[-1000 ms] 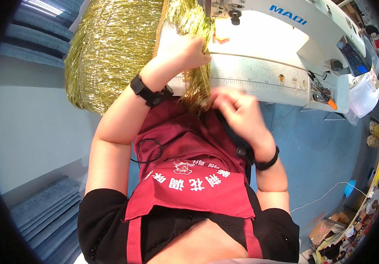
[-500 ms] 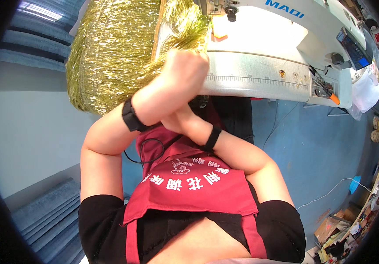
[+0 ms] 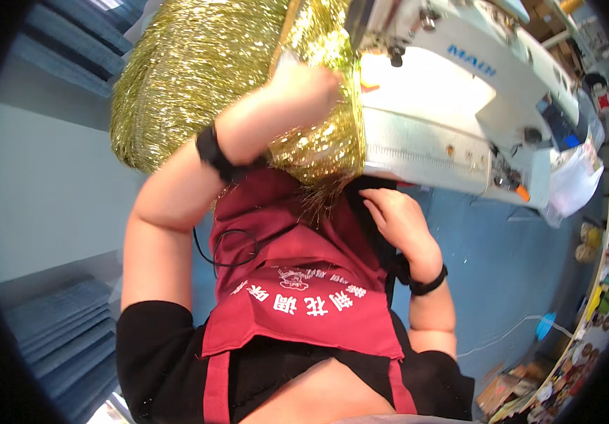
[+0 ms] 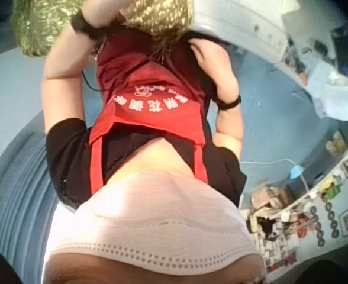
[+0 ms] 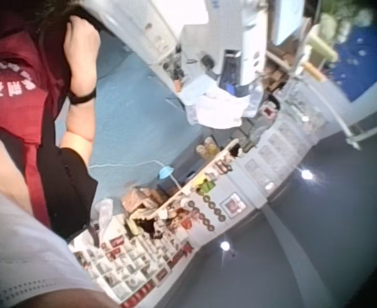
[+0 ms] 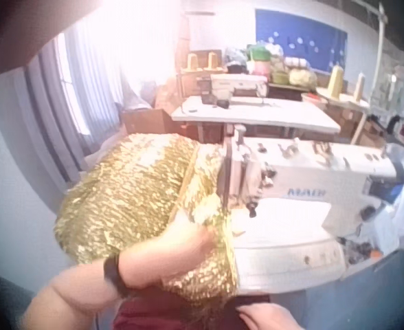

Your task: The person aligns a gold tinsel curtain with a gold trim on a sewing machine, measures the trim with a tape measure, and sews the trim to the curtain edge. The person repeatedly adjusts the fabric and trim to maintain alignment during sewing.

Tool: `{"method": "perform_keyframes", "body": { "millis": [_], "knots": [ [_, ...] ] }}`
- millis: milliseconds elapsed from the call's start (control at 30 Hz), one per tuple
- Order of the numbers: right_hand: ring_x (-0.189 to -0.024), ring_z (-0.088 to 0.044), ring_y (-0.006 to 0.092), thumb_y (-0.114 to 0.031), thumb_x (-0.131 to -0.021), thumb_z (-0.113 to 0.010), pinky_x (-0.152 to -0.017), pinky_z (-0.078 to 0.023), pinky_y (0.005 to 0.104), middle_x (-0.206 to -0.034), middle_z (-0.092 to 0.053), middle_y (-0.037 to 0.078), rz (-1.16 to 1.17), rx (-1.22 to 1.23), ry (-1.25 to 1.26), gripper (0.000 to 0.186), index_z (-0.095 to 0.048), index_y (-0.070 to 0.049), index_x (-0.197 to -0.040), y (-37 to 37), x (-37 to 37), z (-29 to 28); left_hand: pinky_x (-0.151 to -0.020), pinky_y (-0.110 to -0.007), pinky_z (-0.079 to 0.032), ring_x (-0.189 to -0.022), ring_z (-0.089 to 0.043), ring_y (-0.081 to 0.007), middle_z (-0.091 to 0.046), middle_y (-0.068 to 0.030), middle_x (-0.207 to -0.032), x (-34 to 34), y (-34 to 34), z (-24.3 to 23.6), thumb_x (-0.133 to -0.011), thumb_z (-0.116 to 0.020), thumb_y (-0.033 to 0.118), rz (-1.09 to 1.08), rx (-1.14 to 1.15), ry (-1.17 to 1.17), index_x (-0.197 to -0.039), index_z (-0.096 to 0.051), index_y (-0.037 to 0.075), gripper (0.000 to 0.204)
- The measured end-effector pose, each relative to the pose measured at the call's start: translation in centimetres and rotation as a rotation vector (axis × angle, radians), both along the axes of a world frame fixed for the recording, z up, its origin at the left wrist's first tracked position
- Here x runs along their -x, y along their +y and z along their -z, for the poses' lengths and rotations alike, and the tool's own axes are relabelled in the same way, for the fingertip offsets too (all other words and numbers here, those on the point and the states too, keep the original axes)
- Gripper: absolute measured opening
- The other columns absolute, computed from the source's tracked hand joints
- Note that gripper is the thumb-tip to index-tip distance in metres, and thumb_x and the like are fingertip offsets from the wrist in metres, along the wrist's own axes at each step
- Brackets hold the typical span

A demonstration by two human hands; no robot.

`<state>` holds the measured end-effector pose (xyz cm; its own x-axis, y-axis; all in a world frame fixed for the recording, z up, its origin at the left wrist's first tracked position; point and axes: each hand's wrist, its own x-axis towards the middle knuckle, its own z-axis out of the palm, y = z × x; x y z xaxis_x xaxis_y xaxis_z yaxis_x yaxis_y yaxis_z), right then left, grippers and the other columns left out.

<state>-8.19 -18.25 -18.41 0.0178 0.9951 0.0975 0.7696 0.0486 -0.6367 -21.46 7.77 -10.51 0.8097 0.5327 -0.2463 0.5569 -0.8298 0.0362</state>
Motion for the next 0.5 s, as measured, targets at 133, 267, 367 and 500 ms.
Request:
{"method": "perform_keyframes", "body": {
  "millis": [133,267,367,500],
  "knots": [
    [-0.086,-0.069,0.0378,-0.01,-0.09,-0.067,-0.077,-0.056,0.0463,-0.091,-0.072,0.017,0.027,0.05,0.065,0.015,-0.074,-0.005,-0.103,0.2,0.6,-1.7,-0.06,-0.027,-0.053,-0.068,-0.065,-0.0134,-0.072,-0.0067,-0.086,-2.0,12.8,-1.9,-0.102,-0.061,0.03,-0.277,0.638,-0.104,-0.117,-0.064,0.003,0.031],
    [-0.084,-0.069,0.0354,-0.01,-0.089,-0.068,-0.077,-0.055,0.0451,-0.09,-0.072,0.015,-0.056,0.014,0.123,0.015,-0.073,-0.004,-0.103,0.9,2.7,-3.5,-0.057,-0.024,-0.05,-0.072,-0.066,-0.0096,-0.073,-0.0052,-0.092,-4.7,21.5,-2.3,-0.105,-0.058,0.031,-0.458,0.931,-0.168,-0.131,-0.06,0.01,0.033],
    [-0.085,-0.069,0.0344,-0.01,-0.09,-0.068,-0.078,-0.054,0.0436,-0.093,-0.073,0.014,-0.07,0.065,0.162,0.015,-0.073,-0.005,-0.104,1.1,3.5,-4.2,-0.058,-0.027,-0.052,-0.075,-0.068,-0.0122,-0.073,-0.0074,-0.097,-7.4,26.7,-0.6,-0.102,-0.062,0.026,-0.494,1.043,-0.248,-0.137,-0.059,0.01,0.038],
    [-0.089,-0.069,0.0333,-0.009,-0.089,-0.069,-0.08,-0.053,0.0426,-0.095,-0.074,0.014,0.008,0.093,0.126,0.015,-0.073,-0.004,-0.103,2.0,2.9,-3.8,-0.083,-0.035,-0.057,-0.098,-0.072,-0.0269,-0.075,-0.0122,-0.11,-14.4,32.5,2.1,-0.09,-0.064,0.014,-0.205,0.16,-0.482,-0.129,-0.068,0.013,0.039]
  ]
}}
